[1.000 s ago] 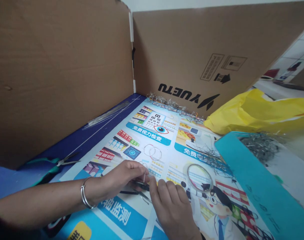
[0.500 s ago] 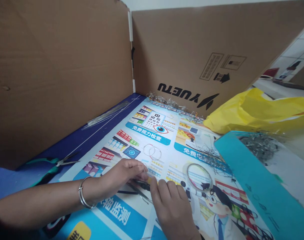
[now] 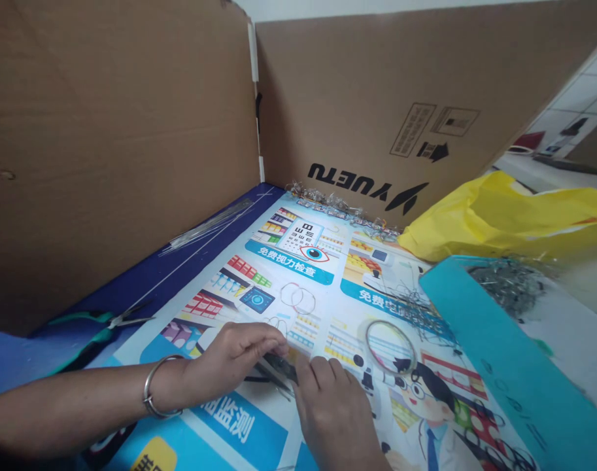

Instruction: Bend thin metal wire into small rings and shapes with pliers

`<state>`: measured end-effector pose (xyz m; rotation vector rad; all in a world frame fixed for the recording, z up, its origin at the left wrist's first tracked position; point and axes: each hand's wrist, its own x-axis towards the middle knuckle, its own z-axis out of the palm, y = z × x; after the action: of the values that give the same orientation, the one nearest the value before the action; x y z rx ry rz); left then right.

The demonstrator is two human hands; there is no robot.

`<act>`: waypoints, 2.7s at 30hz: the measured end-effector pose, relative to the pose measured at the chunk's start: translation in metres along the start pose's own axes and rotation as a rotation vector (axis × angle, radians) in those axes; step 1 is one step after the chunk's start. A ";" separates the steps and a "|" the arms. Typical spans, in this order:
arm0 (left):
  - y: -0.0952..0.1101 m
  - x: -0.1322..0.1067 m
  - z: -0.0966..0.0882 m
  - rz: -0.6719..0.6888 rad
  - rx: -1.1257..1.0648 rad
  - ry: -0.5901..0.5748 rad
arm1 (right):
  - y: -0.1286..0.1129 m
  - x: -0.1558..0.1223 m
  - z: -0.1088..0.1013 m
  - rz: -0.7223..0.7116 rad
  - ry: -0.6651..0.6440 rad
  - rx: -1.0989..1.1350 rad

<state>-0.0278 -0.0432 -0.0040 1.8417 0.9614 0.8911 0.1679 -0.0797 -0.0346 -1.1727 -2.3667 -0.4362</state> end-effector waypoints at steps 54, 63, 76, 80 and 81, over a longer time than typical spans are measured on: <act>-0.047 0.043 -0.089 -0.141 1.154 -0.161 | 0.016 -0.012 0.026 0.147 0.050 0.170; -0.059 0.042 -0.088 -0.180 1.197 -0.245 | 0.017 -0.011 0.026 0.139 0.021 0.165; -0.044 0.044 -0.092 -0.196 1.078 -0.267 | 0.019 -0.015 0.028 0.116 0.032 0.169; -0.044 0.043 -0.089 -0.199 0.967 -0.239 | 0.018 -0.012 0.026 0.123 0.051 0.167; -0.045 0.044 -0.088 -0.201 0.947 -0.241 | 0.018 -0.012 0.026 0.124 0.051 0.166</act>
<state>-0.0950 0.0412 -0.0027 2.4703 1.5254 0.0357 0.1816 -0.0648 -0.0619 -1.2073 -2.2246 -0.2214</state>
